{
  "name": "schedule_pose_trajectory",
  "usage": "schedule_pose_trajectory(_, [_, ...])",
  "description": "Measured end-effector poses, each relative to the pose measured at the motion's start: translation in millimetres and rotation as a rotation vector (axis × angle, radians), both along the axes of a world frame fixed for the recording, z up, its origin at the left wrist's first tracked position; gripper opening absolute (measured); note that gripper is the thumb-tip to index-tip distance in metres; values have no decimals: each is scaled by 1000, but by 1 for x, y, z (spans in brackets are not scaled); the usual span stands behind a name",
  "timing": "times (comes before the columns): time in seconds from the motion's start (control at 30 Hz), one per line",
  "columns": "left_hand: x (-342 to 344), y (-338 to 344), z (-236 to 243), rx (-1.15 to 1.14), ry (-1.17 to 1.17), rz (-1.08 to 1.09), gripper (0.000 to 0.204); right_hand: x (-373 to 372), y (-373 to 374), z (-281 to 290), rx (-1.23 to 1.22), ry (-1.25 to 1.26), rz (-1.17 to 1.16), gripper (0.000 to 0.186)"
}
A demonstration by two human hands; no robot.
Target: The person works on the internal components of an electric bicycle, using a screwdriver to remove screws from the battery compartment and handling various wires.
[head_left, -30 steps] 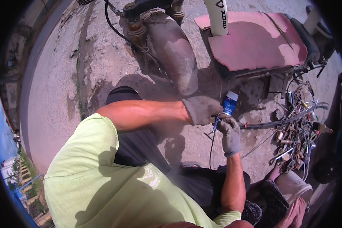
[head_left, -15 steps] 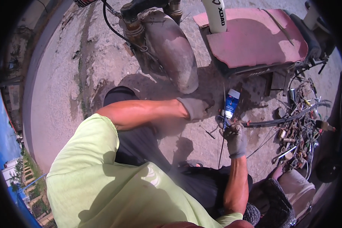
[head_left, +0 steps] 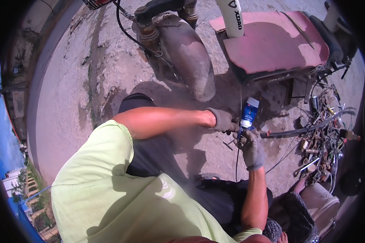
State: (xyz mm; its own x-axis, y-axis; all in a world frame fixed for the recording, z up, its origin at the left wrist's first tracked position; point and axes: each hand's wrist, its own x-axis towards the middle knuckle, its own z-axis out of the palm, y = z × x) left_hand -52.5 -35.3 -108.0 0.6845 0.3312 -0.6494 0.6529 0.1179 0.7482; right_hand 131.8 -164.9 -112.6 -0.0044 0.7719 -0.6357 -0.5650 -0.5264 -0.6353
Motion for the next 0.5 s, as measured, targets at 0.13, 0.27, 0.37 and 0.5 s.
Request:
schedule_pose_trajectory(0.13, [3,-3,-10,52,11,-10,48,-2,2,6,-20,-121,73,33])
schedule_pose_trajectory(0.27, [12,2,-9,114,144,-140,40,3,-2,-9,-5,-258,240,24])
schedule_pose_trajectory(0.37, [16,0,0,102,42,-5,46,10,-5,-16,0,-269,230,20])
schedule_pose_trajectory(0.5, [3,3,-38,566,45,-462,29,2,-1,-18,94,-411,307,18])
